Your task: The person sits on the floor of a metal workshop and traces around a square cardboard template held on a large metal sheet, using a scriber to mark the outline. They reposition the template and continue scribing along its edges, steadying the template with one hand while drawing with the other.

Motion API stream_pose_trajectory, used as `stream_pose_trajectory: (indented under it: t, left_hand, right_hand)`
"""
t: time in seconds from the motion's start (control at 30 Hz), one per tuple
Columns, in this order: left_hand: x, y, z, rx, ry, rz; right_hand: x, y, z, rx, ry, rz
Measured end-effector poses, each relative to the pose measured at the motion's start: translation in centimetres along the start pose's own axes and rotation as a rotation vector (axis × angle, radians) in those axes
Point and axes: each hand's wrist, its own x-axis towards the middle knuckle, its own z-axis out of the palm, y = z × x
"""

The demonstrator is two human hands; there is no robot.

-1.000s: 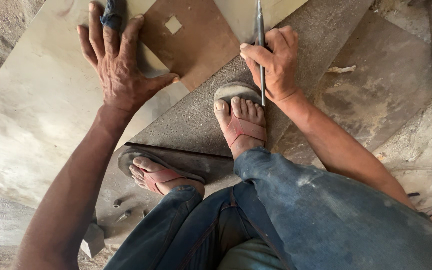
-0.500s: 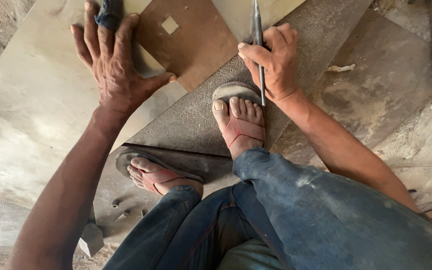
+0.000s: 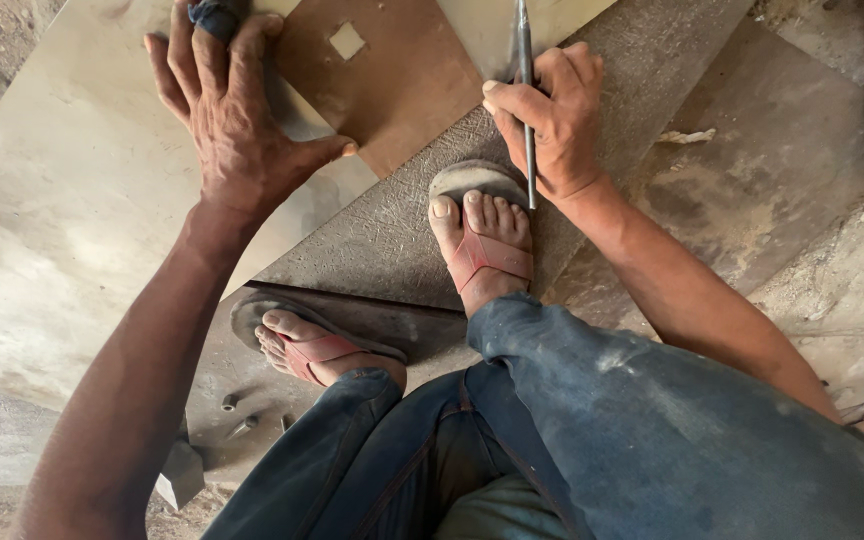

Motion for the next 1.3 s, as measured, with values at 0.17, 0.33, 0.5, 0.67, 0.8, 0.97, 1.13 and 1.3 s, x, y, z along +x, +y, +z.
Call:
stream_pose_trajectory:
  t: [0.17,0.33,0.5,0.67,0.8,0.97,1.13,1.3]
  left_hand:
    - [-0.3,0.0,-0.1,0.007,0.004,0.016]
    - [-0.6,-0.4,0.1,0.056,-0.005,0.011]
    - [-0.7,-0.8,0.7,0.043,0.041,0.065]
    - [-0.6,-1.0,0.9,0.012,0.021,0.058]
    - [-0.5,-0.7,0.6,0.027,-0.008,0.020]
    - [-0.5,-0.4,0.4,0.021,-0.051,-0.030]
    - [-0.8,-0.9,0.5,0.054,-0.003,0.059]
    - [-0.6,-1.1,0.5,0.057,-0.001,0.074]
  right_hand:
    - [0.1,-0.2,0.1,0.004,0.005,-0.023]
    - [0.0,-0.4,0.1,0.011,0.007,-0.025]
    - [-0.4,-0.1,0.2,0.005,-0.007,-0.025]
    - [-0.5,0.4,0.9,-0.001,0.022,-0.035]
    - [-0.6,0.2,0.8,-0.013,0.003,-0.028]
    - [-0.3,-0.2,0.1,-0.020,-0.016,-0.015]
    - [0.0,-0.3,-0.2,0.002,-0.029,-0.011]
    - [0.1,-0.1,-0.3,-0.001,-0.029,-0.030]
